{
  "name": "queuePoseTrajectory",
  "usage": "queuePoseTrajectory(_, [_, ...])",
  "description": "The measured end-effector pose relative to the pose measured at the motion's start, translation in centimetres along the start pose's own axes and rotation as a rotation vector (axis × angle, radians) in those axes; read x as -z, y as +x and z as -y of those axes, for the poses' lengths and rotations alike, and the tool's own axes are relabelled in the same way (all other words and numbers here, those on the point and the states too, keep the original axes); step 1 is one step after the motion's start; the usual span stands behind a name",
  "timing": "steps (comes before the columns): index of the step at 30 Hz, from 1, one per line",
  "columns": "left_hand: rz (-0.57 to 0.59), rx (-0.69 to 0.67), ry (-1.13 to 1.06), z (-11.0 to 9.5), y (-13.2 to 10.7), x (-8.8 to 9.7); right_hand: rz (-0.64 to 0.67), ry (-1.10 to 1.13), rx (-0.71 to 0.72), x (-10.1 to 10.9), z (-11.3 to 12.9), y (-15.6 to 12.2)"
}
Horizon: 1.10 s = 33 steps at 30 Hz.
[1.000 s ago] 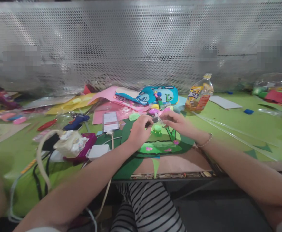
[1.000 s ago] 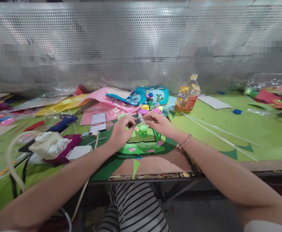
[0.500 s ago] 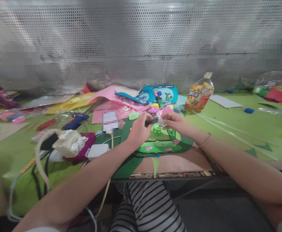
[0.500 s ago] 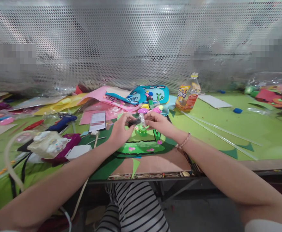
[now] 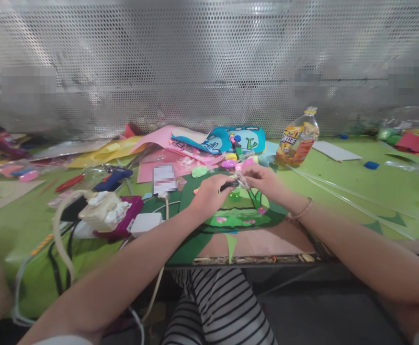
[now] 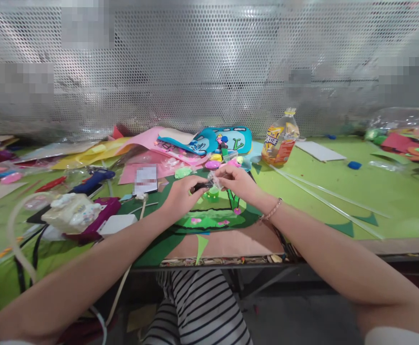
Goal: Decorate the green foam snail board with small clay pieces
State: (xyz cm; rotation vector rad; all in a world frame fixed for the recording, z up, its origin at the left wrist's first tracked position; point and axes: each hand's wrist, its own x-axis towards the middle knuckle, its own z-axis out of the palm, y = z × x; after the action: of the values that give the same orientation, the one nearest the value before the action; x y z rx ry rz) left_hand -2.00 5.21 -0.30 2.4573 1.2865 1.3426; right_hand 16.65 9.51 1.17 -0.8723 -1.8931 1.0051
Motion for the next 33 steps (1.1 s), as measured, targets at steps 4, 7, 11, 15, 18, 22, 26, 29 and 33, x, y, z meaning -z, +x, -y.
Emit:
queuePoseTrajectory(4, [0.002,0.014,0.013,0.2,-0.1,-0.1,0.060,-0.102,0.020,0.2,-0.2,0.0])
queuePoseTrajectory(7, [-0.004,0.026,0.020,0.2,0.0,-0.1,0.047,-0.184,0.048,0.1,-0.3,0.0])
queuePoseTrajectory(11, [-0.006,0.037,0.017,0.2,0.1,0.0,0.021,-0.200,0.060,-0.3,-0.3,0.0])
queuePoseTrajectory(15, [0.009,0.042,0.009,0.5,0.0,-0.2,0.012,-0.214,0.085,-0.7,-0.4,-0.1])
queuePoseTrajectory(18, [0.032,0.042,0.004,0.6,-0.1,-0.4,0.036,-0.260,0.133,-0.7,-0.4,-0.2])
queuePoseTrajectory(22, [0.055,0.041,-0.017,0.2,-0.2,-0.3,0.136,-0.265,0.144,-0.7,-0.3,-0.2])
queuePoseTrajectory(26, [0.025,0.078,-0.043,-0.2,0.0,0.2,0.060,-0.266,0.136,-0.4,-0.5,0.1])
queuePoseTrajectory(29, [-0.024,0.136,-0.054,-0.3,0.2,0.5,-0.077,-0.263,0.085,0.1,-0.5,0.3])
queuePoseTrajectory(33, [-0.059,0.209,-0.087,-0.2,0.2,0.7,-0.066,-0.185,0.029,0.8,-0.2,0.3])
